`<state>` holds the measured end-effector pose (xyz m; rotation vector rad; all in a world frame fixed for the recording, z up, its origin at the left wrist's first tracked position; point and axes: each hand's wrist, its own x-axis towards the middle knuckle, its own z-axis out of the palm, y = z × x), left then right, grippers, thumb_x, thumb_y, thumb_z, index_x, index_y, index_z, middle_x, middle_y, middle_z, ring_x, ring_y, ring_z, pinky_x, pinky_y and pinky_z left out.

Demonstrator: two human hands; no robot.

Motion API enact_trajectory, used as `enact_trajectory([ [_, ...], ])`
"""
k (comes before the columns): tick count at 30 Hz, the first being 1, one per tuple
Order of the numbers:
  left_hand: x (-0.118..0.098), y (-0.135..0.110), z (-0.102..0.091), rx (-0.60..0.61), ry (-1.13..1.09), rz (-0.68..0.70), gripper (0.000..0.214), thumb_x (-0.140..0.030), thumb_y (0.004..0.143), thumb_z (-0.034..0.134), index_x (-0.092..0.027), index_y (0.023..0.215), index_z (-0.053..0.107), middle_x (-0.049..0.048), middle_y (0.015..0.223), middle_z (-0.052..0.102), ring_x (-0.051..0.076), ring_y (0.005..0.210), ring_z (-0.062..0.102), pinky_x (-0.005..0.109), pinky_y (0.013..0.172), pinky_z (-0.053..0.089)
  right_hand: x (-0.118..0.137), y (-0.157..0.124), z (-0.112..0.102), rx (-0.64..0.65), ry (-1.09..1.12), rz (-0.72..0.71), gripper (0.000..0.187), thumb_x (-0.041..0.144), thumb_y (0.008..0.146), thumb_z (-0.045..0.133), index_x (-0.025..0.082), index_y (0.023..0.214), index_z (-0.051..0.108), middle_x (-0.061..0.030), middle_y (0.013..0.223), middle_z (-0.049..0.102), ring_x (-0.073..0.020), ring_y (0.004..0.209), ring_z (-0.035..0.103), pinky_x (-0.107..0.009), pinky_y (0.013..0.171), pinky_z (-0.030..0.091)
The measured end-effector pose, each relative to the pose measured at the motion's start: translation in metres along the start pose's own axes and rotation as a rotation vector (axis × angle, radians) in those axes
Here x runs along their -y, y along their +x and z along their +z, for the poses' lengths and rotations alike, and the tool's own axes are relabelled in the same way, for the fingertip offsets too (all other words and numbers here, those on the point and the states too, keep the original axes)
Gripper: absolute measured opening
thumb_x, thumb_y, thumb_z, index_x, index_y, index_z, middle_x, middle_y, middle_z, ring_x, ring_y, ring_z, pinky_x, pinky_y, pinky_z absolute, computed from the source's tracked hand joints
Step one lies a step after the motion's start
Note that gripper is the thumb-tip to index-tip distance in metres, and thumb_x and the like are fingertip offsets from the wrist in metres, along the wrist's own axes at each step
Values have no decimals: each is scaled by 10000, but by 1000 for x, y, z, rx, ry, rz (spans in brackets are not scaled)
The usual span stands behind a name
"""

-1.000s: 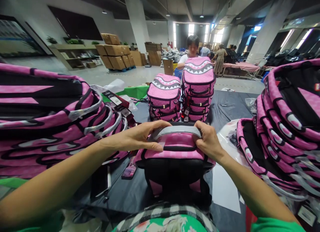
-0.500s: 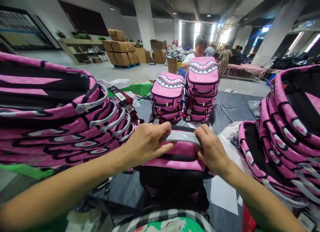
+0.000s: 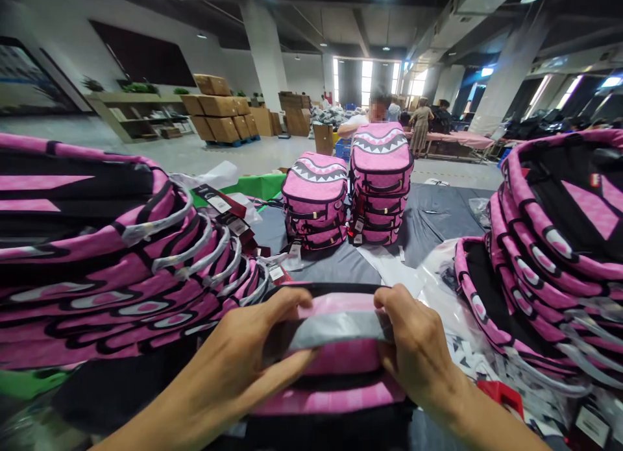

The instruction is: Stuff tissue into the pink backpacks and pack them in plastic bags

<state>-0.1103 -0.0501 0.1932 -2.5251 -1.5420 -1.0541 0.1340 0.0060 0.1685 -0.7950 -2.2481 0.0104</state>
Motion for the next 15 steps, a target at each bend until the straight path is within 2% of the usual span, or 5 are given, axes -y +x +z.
enact_trajectory([
  [2, 1, -17, -5, 15, -80, 36, 188, -132, 836, 529, -241, 990, 523, -43, 741, 671, 126, 598, 637, 211, 549, 472, 3, -9, -10, 61, 157, 50, 373, 71, 682, 534, 252, 988, 422, 26, 784, 488, -140, 609, 507, -233, 540, 404],
  [5, 4, -42, -1, -152, 26, 198, 231, -63, 861, 433, -212, 994, 550, -16, 637, 604, 143, 535, 581, 239, 537, 456, 10, -5, -34, 377, 419, 156, 386, 220, 777, 676, 248, 1117, 495, 1, 885, 575, -153, 724, 573, -233, 622, 461],
  [9, 3, -55, 6, -219, 108, 283, 312, -49, 882, 419, -176, 1126, 568, 63, 715, 660, 204, 683, 663, 310, 679, 538, 15, 28, -51, 751, 535, 272, 284, 420, 993, 539, 239, 1208, 572, 24, 762, 555, -129, 650, 509, -226, 584, 399],
  [12, 1, -51, 6, -197, 46, 282, 326, -11, 850, 458, -185, 1106, 559, 30, 676, 641, 170, 627, 633, 273, 626, 515, 13, 47, -46, 856, 525, 256, 265, 449, 984, 580, 222, 1120, 593, 68, 645, 452, -105, 565, 405, -213, 513, 297],
  [15, 3, -45, 4, -203, -111, 246, 112, -112, 868, 541, -209, 925, 539, -28, 590, 532, 117, 497, 485, 232, 492, 406, 11, 53, -39, 905, 478, 230, 248, 457, 968, 612, 212, 973, 570, 74, 621, 458, -95, 541, 378, -213, 494, 256],
])
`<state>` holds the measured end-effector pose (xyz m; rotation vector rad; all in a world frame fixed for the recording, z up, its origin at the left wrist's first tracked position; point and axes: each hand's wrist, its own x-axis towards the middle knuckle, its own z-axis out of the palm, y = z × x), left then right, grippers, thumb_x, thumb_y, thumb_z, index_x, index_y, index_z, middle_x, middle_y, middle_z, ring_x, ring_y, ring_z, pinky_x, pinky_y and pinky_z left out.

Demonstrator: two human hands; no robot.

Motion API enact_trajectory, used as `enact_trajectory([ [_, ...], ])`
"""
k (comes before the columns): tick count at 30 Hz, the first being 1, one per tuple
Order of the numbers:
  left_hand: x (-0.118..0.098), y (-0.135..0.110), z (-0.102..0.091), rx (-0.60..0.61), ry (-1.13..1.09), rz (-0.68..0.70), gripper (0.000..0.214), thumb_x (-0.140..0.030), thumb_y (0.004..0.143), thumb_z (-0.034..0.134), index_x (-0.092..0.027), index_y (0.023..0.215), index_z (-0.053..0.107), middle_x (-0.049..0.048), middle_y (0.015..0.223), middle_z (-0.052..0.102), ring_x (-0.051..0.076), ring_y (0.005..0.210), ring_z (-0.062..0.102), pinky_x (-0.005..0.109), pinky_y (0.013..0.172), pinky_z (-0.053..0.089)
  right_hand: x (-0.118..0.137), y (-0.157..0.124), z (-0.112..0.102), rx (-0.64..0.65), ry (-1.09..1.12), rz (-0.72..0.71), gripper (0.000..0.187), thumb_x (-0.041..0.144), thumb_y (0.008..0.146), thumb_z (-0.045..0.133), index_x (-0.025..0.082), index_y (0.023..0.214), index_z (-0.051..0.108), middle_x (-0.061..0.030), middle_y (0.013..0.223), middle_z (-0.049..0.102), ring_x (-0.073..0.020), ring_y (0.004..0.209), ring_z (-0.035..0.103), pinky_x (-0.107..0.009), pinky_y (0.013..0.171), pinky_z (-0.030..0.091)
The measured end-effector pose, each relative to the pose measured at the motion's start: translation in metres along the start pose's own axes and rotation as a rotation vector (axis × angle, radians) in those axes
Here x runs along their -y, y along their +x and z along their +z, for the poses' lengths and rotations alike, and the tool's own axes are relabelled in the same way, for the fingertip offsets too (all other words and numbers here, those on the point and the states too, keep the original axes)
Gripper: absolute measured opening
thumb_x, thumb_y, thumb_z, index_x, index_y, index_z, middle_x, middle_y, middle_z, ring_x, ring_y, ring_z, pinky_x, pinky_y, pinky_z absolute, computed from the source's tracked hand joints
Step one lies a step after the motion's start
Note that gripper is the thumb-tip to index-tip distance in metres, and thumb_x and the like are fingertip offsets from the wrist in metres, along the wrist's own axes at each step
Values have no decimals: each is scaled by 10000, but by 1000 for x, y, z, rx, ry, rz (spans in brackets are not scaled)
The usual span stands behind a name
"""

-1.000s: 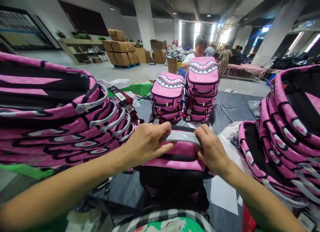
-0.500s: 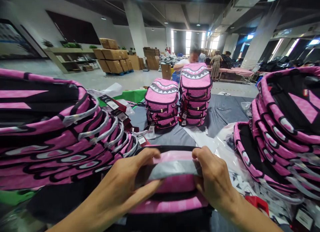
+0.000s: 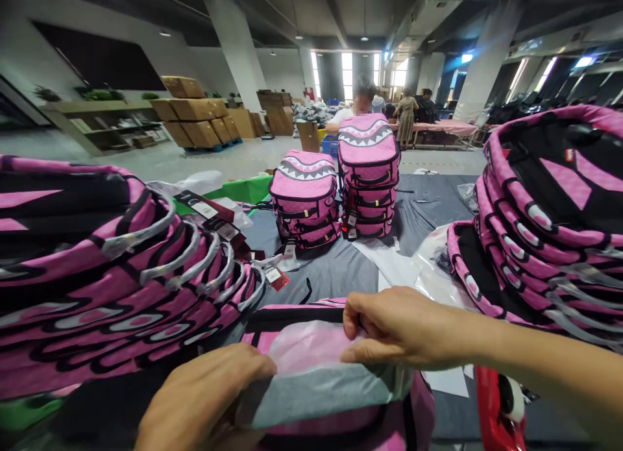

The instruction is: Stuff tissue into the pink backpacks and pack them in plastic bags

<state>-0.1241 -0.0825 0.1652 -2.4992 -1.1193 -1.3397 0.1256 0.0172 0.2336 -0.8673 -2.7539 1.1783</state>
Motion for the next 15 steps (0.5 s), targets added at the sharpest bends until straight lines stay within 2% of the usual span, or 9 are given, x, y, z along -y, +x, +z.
enact_trajectory([
  [1, 2, 1, -1, 8, -60, -50, 70, -206, 885, 591, -216, 863, 525, -29, 594, 515, 116, 509, 471, 230, 479, 384, -1, 1, 0, -11, -30, 0, 269, 473, 956, 629, 213, 962, 560, 79, 609, 450, -95, 528, 361, -218, 486, 237],
  [3, 4, 4, -6, 80, -204, -189, 322, -487, 869, 681, -217, 790, 525, -8, 661, 535, 130, 588, 501, 228, 485, 386, -5, 1, 0, -40, -87, -17, 331, 502, 923, 673, 217, 1049, 559, 99, 587, 409, -96, 502, 324, -231, 476, 200],
  [5, 6, 7, -13, 205, -366, -328, 491, -694, 848, 614, -209, 779, 578, 25, 758, 573, 155, 703, 543, 235, 542, 439, -10, 1, -1, -42, -106, -49, 433, 511, 904, 699, 222, 1187, 545, 112, 585, 373, -97, 489, 312, -236, 474, 186],
  [6, 7, 8, -16, 254, -426, -377, 520, -711, 879, 549, -206, 767, 600, 38, 801, 586, 163, 757, 554, 244, 596, 471, -12, 1, -1, -28, -98, -62, 468, 513, 904, 699, 226, 1236, 535, 112, 594, 379, -97, 489, 322, -235, 474, 192],
  [8, 8, 14, -20, 277, -462, -436, 490, -584, 978, 476, -199, 704, 605, 60, 898, 615, 176, 877, 566, 277, 753, 511, -17, 3, -1, -5, -67, -80, 483, 534, 907, 688, 235, 1255, 537, 100, 622, 424, -96, 499, 351, -230, 477, 218],
  [10, 9, 21, -21, 253, -433, -441, 427, -405, 1004, 500, -189, 643, 575, 75, 1050, 642, 192, 1022, 562, 316, 910, 495, -20, 4, -1, -32, -61, -77, 489, 573, 885, 697, 242, 1215, 551, 90, 639, 462, -99, 510, 373, -231, 484, 235],
  [12, 10, 29, -21, 303, -435, -424, 372, -299, 978, 533, -184, 624, 542, 75, 1162, 647, 202, 1104, 552, 334, 972, 476, -22, 4, 0, -60, -100, -64, 440, 588, 873, 702, 249, 1126, 582, 72, 670, 500, -108, 542, 410, -234, 504, 256],
  [15, 12, 41, -21, 461, -485, -389, 323, -221, 956, 515, -183, 636, 501, 61, 1148, 667, 199, 1099, 556, 349, 976, 462, -19, 0, 2, -52, -164, -84, 318, 551, 908, 677, 239, 943, 626, 17, 818, 566, -119, 645, 482, -236, 558, 309],
])
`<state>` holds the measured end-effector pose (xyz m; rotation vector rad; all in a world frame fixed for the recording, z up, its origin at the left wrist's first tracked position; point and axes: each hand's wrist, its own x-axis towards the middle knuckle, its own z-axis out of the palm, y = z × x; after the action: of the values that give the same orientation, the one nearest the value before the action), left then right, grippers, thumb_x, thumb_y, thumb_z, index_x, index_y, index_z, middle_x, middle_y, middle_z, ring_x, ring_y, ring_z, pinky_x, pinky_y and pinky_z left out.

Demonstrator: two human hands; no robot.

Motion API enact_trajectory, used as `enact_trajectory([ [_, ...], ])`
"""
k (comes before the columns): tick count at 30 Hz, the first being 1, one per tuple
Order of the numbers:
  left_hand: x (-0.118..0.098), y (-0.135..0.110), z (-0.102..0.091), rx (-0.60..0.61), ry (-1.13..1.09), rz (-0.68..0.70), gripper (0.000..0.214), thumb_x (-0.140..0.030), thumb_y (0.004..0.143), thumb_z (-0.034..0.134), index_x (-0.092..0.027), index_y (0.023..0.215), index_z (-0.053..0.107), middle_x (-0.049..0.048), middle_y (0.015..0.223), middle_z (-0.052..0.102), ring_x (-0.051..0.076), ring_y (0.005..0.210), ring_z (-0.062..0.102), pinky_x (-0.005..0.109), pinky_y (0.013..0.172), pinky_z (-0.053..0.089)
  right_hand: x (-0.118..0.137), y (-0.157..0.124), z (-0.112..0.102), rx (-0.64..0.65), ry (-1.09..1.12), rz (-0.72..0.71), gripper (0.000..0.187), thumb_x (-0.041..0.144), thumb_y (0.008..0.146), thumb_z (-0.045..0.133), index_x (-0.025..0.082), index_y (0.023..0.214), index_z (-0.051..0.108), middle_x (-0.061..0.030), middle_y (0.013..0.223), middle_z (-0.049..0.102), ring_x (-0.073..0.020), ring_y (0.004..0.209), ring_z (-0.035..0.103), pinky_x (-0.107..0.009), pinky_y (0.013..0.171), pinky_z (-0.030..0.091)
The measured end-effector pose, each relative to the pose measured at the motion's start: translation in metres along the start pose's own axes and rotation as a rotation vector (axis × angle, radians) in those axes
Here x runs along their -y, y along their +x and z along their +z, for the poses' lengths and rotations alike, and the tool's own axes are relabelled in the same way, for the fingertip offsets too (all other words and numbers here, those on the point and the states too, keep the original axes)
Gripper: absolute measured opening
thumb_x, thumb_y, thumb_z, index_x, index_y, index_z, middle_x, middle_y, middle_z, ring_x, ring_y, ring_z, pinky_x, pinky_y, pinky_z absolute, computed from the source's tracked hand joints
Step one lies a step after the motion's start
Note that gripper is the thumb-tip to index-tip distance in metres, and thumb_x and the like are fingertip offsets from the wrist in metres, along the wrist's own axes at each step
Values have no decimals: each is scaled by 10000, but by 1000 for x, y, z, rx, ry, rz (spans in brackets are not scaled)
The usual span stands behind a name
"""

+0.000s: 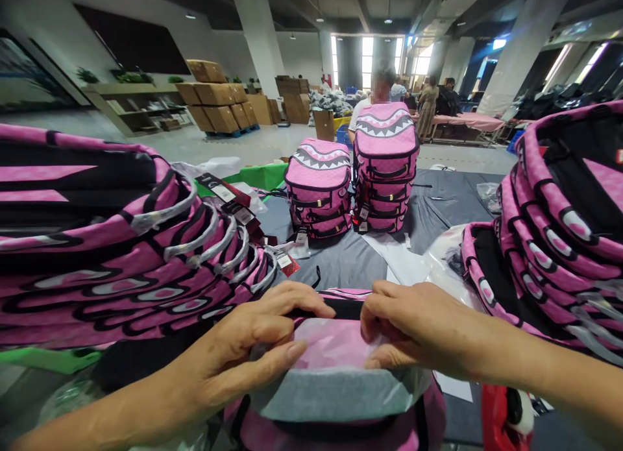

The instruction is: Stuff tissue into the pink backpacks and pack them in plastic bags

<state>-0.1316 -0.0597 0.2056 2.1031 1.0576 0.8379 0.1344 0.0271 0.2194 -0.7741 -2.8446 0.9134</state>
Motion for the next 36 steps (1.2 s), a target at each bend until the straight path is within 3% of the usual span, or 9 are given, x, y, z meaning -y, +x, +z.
enact_trajectory([
  [3, -3, 5, -4, 91, 15, 12, 272, -186, 938, 503, -188, 669, 464, 33, 988, 656, 179, 1001, 553, 356, 959, 435, 5, -3, 1, 16, 57, -50, 247, 469, 959, 640, 227, 909, 629, -18, 966, 578, -125, 759, 523, -231, 645, 387],
  [7, 1, 7, -6, 155, -48, 20, 263, -240, 945, 521, -206, 703, 424, 4, 801, 559, 161, 871, 518, 311, 852, 451, 7, -2, 0, -20, 145, -114, 353, 479, 950, 654, 229, 1191, 589, -40, 1015, 601, -148, 820, 525, -255, 714, 428],
  [12, 14, 6, -5, 130, -281, -29, 77, -269, 926, 598, -205, 936, 557, 13, 853, 573, 122, 742, 508, 231, 668, 466, 6, 1, -4, 30, 146, -186, 348, 504, 998, 553, 201, 829, 553, -22, 876, 533, -152, 803, 471, -262, 709, 406],
  [16, 18, 14, -11, 184, -276, -80, 422, -399, 884, 699, -229, 1255, 595, 30, 937, 619, 144, 792, 548, 236, 666, 473, 0, 5, 3, -71, 357, -295, 295, 422, 995, 578, 208, 813, 489, -56, 959, 594, -151, 890, 548, -273, 792, 457],
  [19, 22, 21, -14, 284, -167, -49, 324, -516, 873, 697, -196, 914, 662, -24, 774, 537, 108, 679, 474, 206, 570, 390, -10, 12, 14, -144, 336, -369, 264, 402, 984, 584, 213, 818, 504, -11, 815, 596, -131, 759, 528, -252, 721, 437],
  [22, 31, 25, -12, 213, -114, 64, 437, -547, 915, 629, -184, 696, 527, -44, 669, 420, 93, 597, 390, 212, 518, 343, -18, 21, 22, -184, 231, -397, 245, 421, 964, 599, 218, 842, 537, 13, 763, 573, -121, 674, 493, -242, 657, 399],
  [27, 43, 31, -10, 139, -204, 342, 283, -421, 966, 597, -212, 777, 567, 3, 719, 555, 134, 690, 576, 232, 632, 515, -22, 34, 23, -208, 260, -497, 437, 483, 972, 592, 211, 655, 463, 29, 676, 451, -107, 624, 451, -231, 610, 355],
  [31, 44, 37, -9, 138, -133, 444, 132, -319, 941, 654, -238, 861, 586, -21, 699, 602, 104, 594, 582, 187, 548, 494, -26, 35, 23, -98, 529, -483, 509, 645, 967, 510, 180, 766, 564, -20, 787, 547, -119, 733, 548, -214, 702, 439],
  [36, 50, 38, -3, 127, -86, 504, 98, -288, 963, 604, -239, 880, 585, -36, 631, 582, 109, 533, 558, 211, 519, 475, -31, 40, 30, -63, 667, -520, 590, 697, 930, 524, 119, 848, 612, 1, 761, 551, -76, 675, 514, -164, 640, 413],
])
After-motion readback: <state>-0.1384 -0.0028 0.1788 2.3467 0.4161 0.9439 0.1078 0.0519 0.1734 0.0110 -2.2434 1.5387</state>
